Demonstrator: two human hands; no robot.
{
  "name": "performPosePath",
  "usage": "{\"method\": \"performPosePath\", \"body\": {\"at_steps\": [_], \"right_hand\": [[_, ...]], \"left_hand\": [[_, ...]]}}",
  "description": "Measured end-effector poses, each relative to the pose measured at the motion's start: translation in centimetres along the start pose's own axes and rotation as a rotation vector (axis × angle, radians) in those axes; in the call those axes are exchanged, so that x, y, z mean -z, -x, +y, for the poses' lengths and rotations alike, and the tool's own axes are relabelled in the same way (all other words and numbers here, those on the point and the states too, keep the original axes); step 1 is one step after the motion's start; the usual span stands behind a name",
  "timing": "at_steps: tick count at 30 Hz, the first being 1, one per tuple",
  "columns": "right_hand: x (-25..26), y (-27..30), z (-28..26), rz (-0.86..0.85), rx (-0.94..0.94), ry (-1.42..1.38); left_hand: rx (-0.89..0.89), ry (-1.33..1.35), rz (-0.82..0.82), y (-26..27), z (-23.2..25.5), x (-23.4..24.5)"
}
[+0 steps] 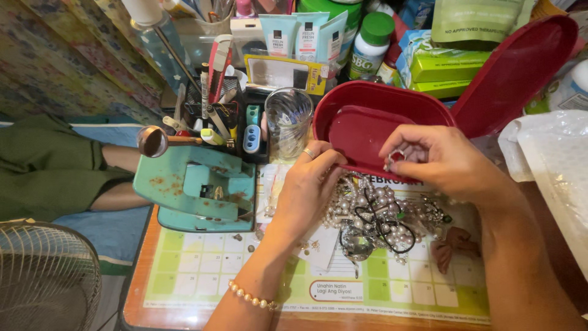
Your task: The person handles small jewelry items and a pearl necklace on a cluttered table. They pick up and examine a small item, then place it into a red container. They then pick up a pearl necklace, inspect it, and place it into the same red container.
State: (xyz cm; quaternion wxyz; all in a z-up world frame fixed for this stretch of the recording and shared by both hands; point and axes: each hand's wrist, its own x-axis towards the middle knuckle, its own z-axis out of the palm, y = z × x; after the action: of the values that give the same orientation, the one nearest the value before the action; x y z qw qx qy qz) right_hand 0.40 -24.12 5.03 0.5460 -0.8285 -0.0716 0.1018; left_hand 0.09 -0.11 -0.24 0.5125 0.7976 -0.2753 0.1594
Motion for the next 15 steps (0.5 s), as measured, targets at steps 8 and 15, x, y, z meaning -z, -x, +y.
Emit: {"method": "performPosePath", "body": {"at_steps": [8,15], "right_hand": [[0.1,6.6,-1.7,0.246,-0.187,0.362],[-1.8,7.3,3.6,0.246,0.126,0.630]], "left_hand": [[0.054,0.045,-0.008,-0.2,0.4,0.0],[0.029,0.062,0.001,-0.4,0.4,0.3]]}}
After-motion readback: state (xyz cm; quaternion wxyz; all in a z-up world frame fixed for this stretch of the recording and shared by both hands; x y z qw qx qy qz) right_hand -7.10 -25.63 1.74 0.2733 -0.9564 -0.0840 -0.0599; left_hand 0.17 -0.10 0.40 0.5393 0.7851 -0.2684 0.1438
